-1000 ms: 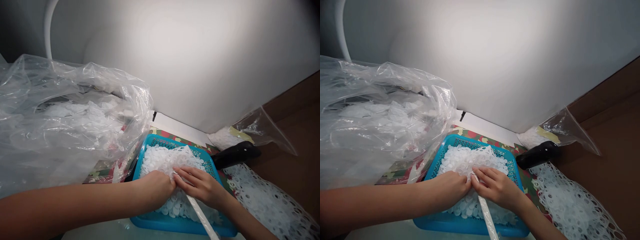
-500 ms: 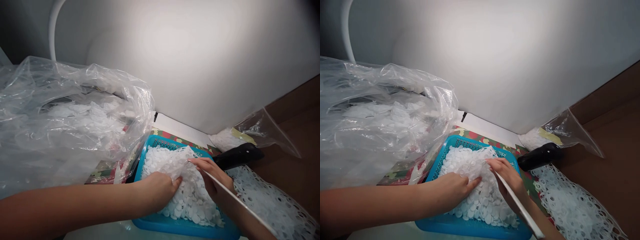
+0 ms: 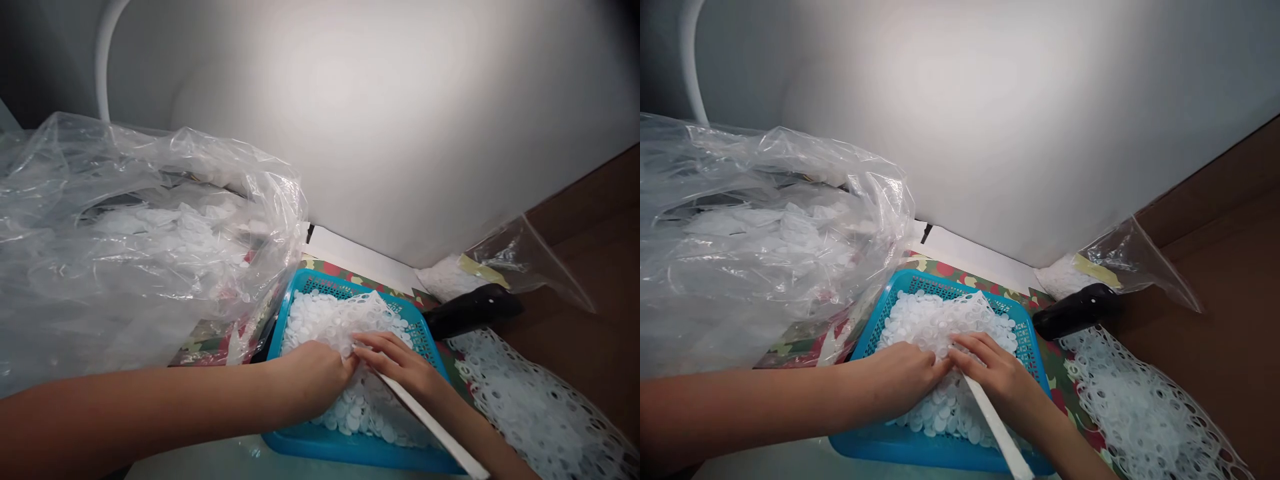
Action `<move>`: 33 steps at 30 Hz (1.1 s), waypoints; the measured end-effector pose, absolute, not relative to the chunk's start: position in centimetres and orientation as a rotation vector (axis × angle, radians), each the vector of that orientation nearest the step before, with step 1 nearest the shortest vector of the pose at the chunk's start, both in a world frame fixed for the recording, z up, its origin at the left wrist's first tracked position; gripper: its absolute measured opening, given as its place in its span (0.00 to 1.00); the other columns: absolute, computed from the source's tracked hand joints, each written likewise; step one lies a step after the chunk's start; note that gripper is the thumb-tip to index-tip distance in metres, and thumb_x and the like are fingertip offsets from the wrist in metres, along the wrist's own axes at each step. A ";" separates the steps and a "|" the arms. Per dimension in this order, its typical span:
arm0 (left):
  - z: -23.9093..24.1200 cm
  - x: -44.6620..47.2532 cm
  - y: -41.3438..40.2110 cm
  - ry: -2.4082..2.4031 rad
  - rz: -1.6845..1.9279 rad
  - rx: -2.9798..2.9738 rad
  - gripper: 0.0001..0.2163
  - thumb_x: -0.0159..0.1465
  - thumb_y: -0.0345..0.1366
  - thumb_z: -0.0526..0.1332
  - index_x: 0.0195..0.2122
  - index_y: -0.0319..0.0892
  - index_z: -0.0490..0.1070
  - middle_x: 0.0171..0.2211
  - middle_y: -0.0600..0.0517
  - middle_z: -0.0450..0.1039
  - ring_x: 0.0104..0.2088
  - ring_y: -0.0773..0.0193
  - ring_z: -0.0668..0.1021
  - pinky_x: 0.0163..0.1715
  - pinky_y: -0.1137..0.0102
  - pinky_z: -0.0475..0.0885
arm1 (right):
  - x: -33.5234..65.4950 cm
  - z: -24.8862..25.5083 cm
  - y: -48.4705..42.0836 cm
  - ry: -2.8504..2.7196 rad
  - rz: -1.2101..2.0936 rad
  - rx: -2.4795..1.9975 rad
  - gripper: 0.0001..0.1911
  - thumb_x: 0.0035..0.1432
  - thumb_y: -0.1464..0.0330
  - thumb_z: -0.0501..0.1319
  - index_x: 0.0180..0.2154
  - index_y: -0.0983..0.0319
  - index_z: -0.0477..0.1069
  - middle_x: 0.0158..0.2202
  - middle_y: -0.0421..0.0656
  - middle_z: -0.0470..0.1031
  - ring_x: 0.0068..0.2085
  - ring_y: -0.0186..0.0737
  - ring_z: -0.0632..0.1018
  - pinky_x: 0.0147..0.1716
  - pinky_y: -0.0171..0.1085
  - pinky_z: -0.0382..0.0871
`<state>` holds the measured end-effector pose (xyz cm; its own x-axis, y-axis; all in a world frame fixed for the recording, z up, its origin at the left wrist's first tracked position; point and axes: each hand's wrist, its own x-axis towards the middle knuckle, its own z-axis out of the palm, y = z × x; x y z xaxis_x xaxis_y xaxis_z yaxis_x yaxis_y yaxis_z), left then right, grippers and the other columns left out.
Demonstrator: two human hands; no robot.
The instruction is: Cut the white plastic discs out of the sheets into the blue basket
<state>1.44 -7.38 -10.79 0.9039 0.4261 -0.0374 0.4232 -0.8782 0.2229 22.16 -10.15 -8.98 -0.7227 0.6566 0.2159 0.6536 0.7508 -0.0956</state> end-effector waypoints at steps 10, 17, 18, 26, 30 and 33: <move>-11.1 1.5 -7.3 0.649 0.055 2.838 0.15 0.61 0.24 0.56 0.51 0.31 0.65 0.33 0.43 0.78 0.29 0.54 0.80 0.25 0.66 0.71 | 22.0 -8.5 -9.6 -2.856 -0.097 -0.935 0.15 0.67 0.74 0.48 0.51 0.67 0.67 0.53 0.52 0.72 0.53 0.44 0.72 0.50 0.43 0.72; -11.4 1.6 -7.2 0.614 0.032 2.835 0.10 0.60 0.25 0.58 0.43 0.34 0.71 0.32 0.45 0.78 0.29 0.55 0.80 0.26 0.66 0.72 | 22.6 -8.6 -9.4 -2.922 -0.166 -0.848 0.16 0.66 0.74 0.50 0.53 0.64 0.67 0.56 0.51 0.69 0.54 0.46 0.71 0.48 0.45 0.73; -11.5 1.7 -7.2 0.613 0.032 2.835 0.09 0.60 0.25 0.58 0.42 0.35 0.71 0.33 0.44 0.78 0.30 0.55 0.80 0.26 0.66 0.72 | 22.6 -8.6 -9.3 -2.927 -0.172 -0.831 0.16 0.66 0.74 0.50 0.53 0.64 0.67 0.57 0.51 0.69 0.54 0.46 0.71 0.48 0.46 0.73; -11.2 1.6 -7.2 0.642 0.030 2.823 0.13 0.60 0.25 0.58 0.48 0.31 0.68 0.33 0.42 0.78 0.29 0.54 0.80 0.26 0.66 0.72 | 22.7 -9.2 -8.9 -2.859 -0.089 -0.837 0.16 0.66 0.74 0.49 0.53 0.64 0.65 0.55 0.51 0.71 0.54 0.45 0.72 0.48 0.45 0.72; -10.9 1.5 -7.2 0.641 0.002 2.822 0.19 0.61 0.25 0.56 0.55 0.30 0.62 0.33 0.41 0.78 0.29 0.52 0.81 0.26 0.65 0.73 | 23.0 -9.3 -8.7 -2.814 0.040 -0.883 0.16 0.67 0.74 0.49 0.55 0.63 0.62 0.56 0.50 0.69 0.55 0.41 0.71 0.51 0.41 0.70; -10.9 1.5 -7.2 0.643 -0.015 2.819 0.21 0.62 0.25 0.56 0.57 0.31 0.60 0.35 0.41 0.78 0.31 0.51 0.81 0.26 0.64 0.74 | 23.0 -9.2 -8.4 -2.785 0.138 -0.900 0.17 0.67 0.73 0.49 0.55 0.62 0.62 0.56 0.49 0.69 0.55 0.40 0.71 0.51 0.41 0.70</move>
<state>1.53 -7.23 -10.89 0.9025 0.4258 -0.0648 0.4283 -0.8714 0.2392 22.95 -8.40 -9.16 -0.7911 0.5874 0.1708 0.5676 0.8090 -0.1531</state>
